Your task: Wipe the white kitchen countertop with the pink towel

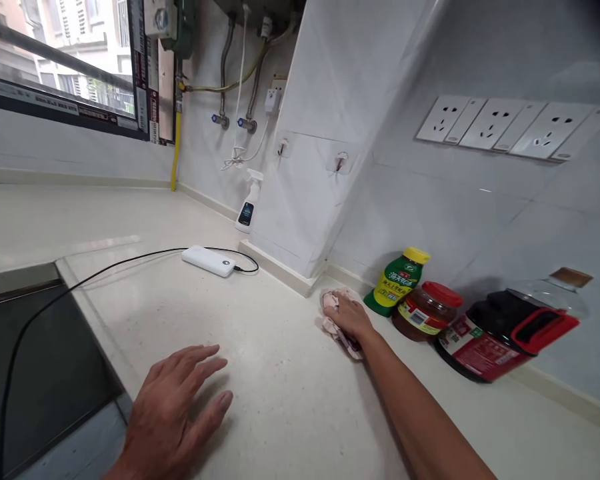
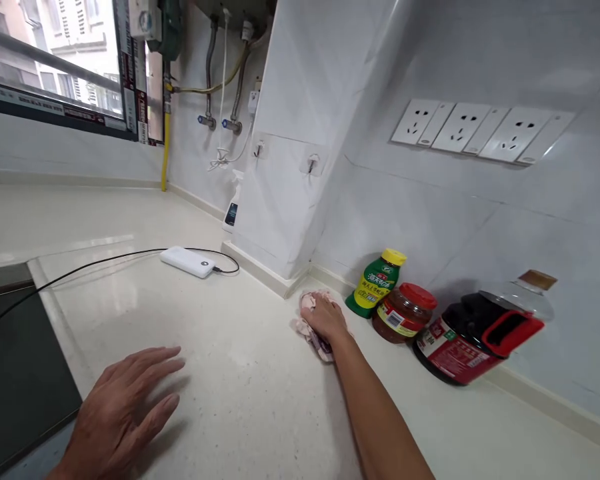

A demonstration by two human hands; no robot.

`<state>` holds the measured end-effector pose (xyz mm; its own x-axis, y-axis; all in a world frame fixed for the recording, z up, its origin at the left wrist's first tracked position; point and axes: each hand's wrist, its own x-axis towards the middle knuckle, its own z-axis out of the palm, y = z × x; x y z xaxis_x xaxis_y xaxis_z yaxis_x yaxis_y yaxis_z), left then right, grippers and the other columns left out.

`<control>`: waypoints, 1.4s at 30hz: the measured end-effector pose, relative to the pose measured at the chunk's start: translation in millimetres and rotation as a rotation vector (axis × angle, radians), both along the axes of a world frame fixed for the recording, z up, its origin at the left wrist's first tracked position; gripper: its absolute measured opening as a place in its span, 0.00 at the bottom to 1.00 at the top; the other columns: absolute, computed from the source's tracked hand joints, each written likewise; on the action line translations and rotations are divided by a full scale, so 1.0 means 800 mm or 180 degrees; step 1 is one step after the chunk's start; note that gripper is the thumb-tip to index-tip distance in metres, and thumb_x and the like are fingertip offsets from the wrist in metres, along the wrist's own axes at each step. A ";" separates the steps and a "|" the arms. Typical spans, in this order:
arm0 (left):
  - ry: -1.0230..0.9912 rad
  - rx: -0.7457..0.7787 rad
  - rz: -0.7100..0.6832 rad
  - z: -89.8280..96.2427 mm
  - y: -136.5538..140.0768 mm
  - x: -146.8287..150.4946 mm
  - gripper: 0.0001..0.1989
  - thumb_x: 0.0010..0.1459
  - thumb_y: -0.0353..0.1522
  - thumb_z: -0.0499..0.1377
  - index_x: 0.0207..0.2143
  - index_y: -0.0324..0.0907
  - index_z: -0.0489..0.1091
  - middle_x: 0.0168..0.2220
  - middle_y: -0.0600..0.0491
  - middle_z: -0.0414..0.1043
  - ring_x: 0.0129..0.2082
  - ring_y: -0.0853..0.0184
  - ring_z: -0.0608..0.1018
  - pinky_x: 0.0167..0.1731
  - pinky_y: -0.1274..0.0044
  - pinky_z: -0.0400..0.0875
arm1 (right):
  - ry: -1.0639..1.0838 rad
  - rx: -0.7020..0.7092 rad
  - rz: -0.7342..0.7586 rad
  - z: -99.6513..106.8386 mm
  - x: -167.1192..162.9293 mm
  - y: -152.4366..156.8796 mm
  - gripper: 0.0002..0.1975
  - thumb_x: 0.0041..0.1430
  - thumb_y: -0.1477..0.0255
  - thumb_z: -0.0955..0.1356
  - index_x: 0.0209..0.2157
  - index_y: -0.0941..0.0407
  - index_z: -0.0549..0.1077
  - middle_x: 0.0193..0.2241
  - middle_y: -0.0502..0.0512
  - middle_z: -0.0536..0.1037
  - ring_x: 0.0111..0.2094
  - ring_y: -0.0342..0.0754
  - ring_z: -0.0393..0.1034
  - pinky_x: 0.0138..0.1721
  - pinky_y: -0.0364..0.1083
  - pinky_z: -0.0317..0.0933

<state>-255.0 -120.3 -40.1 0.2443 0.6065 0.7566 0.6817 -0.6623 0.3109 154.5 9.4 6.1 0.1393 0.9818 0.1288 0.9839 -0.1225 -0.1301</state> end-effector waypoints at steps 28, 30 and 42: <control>-0.0298 0.0337 0.0079 0.009 -0.011 0.010 0.16 0.65 0.41 0.55 0.53 0.47 0.70 0.55 0.48 0.74 0.55 0.55 0.74 0.50 0.63 0.69 | 0.0192 0.0261 0.1085 0.005 -0.236 0.067 0.21 0.69 0.59 0.66 0.57 0.57 0.69 0.58 0.61 0.71 0.59 0.57 0.66 0.61 0.62 0.58; -0.0308 0.0431 0.0143 0.013 -0.013 0.009 0.18 0.66 0.41 0.55 0.55 0.46 0.68 0.56 0.46 0.73 0.56 0.55 0.73 0.52 0.63 0.68 | 0.0178 0.0275 0.1252 0.005 -0.258 0.053 0.21 0.69 0.61 0.66 0.57 0.57 0.69 0.58 0.62 0.72 0.59 0.56 0.65 0.62 0.62 0.58; -0.0417 0.0651 0.0373 -0.001 -0.008 0.004 0.23 0.67 0.41 0.51 0.60 0.43 0.65 0.69 0.40 0.55 0.68 0.47 0.59 0.62 0.55 0.55 | -0.0007 0.0112 0.3076 0.012 -0.391 -0.084 0.16 0.64 0.61 0.69 0.51 0.48 0.74 0.54 0.49 0.77 0.56 0.49 0.67 0.62 0.48 0.57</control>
<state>-251.6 -126.4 -40.7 0.0733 0.4561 0.8869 0.7201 -0.6394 0.2694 -158.4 -57.7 15.9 -0.7269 0.6680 0.1596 0.6581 0.7439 -0.1162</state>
